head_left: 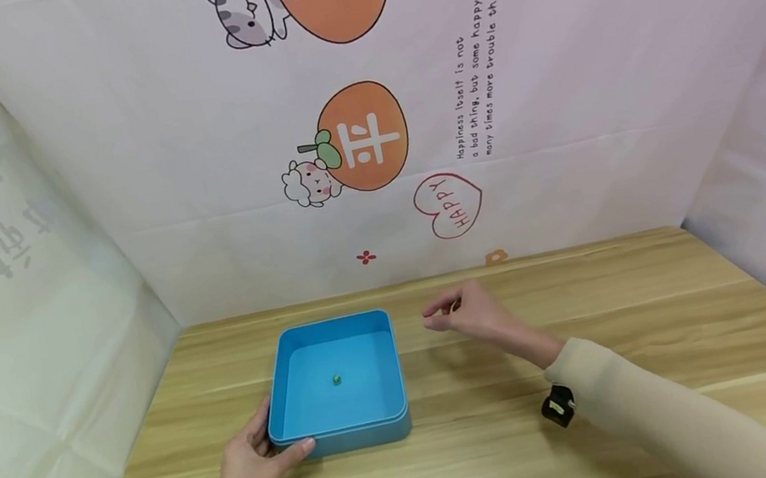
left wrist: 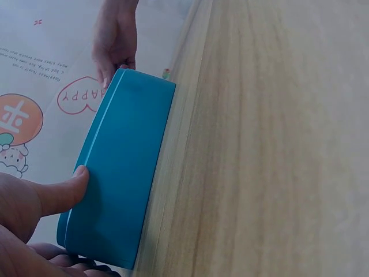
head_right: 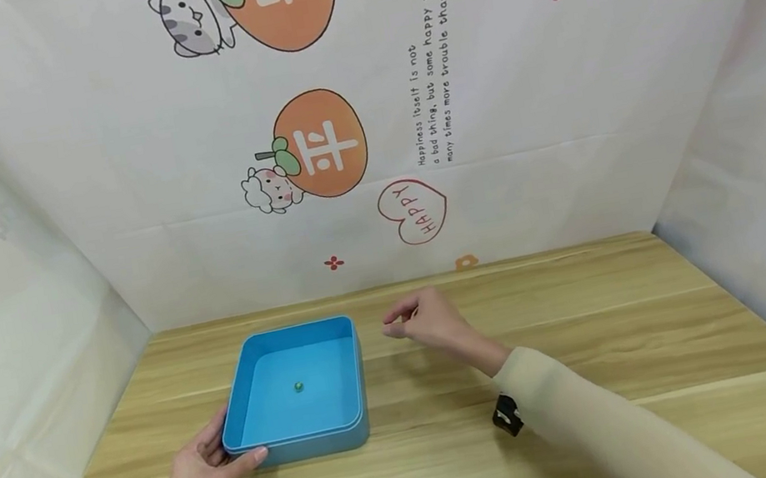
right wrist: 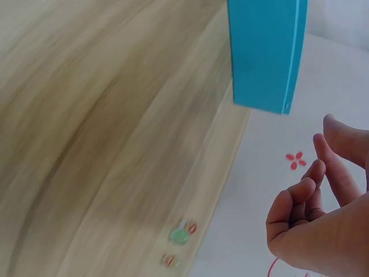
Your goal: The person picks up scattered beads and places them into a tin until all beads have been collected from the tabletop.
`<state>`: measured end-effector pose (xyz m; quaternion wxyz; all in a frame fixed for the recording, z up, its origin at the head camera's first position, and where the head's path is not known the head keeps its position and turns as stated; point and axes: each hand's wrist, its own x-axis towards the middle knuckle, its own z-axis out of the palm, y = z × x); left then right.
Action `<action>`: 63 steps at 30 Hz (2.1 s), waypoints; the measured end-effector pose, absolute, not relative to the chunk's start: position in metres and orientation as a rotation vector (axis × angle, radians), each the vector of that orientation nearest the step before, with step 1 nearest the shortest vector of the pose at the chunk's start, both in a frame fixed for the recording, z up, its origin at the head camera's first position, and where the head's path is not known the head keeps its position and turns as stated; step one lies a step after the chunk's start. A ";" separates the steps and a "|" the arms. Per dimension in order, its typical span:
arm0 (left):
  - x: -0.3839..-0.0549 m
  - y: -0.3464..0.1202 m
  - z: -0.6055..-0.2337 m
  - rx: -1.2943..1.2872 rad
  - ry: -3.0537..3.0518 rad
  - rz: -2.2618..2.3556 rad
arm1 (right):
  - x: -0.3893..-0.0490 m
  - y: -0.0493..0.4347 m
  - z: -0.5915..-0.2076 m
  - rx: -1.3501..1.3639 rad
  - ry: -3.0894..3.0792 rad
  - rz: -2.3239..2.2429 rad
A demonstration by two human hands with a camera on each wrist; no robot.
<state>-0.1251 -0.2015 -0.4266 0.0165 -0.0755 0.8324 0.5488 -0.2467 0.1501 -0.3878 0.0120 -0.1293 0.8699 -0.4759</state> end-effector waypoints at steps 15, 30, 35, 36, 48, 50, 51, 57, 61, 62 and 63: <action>-0.125 -0.201 -0.427 -0.209 2.601 1.733 | -0.253 0.205 -0.398 -0.289 2.728 -1.517; -0.124 -0.201 -0.427 -0.229 2.600 1.720 | -0.257 0.235 -0.407 -0.206 2.755 -1.460; -0.124 -0.200 -0.426 -0.233 2.602 1.713 | -0.257 0.241 -0.411 -0.174 2.764 -1.436; -0.124 -0.200 -0.426 -0.230 2.603 1.709 | -0.258 0.242 -0.412 -0.167 2.767 -1.432; -0.124 -0.202 -0.427 -0.225 2.593 1.714 | -0.260 0.249 -0.419 -0.132 2.752 -1.404; -0.124 -0.202 -0.428 -0.224 2.596 1.715 | -0.261 0.249 -0.420 -0.126 2.750 -1.408; -0.124 -0.202 -0.428 -0.224 2.599 1.712 | -0.261 0.249 -0.421 -0.120 2.749 -1.408; -0.123 -0.202 -0.427 -0.219 2.601 1.715 | -0.264 0.250 -0.422 -0.105 2.742 -1.377; -0.124 -0.201 -0.427 -0.228 2.599 1.710 | -0.266 0.251 -0.423 -0.109 2.757 -1.329; -0.124 -0.202 -0.427 -0.227 2.600 1.709 | -0.267 0.251 -0.423 -0.110 2.763 -1.319; -0.125 -0.202 -0.427 -0.225 2.603 1.706 | -0.267 0.251 -0.424 -0.116 2.769 -1.305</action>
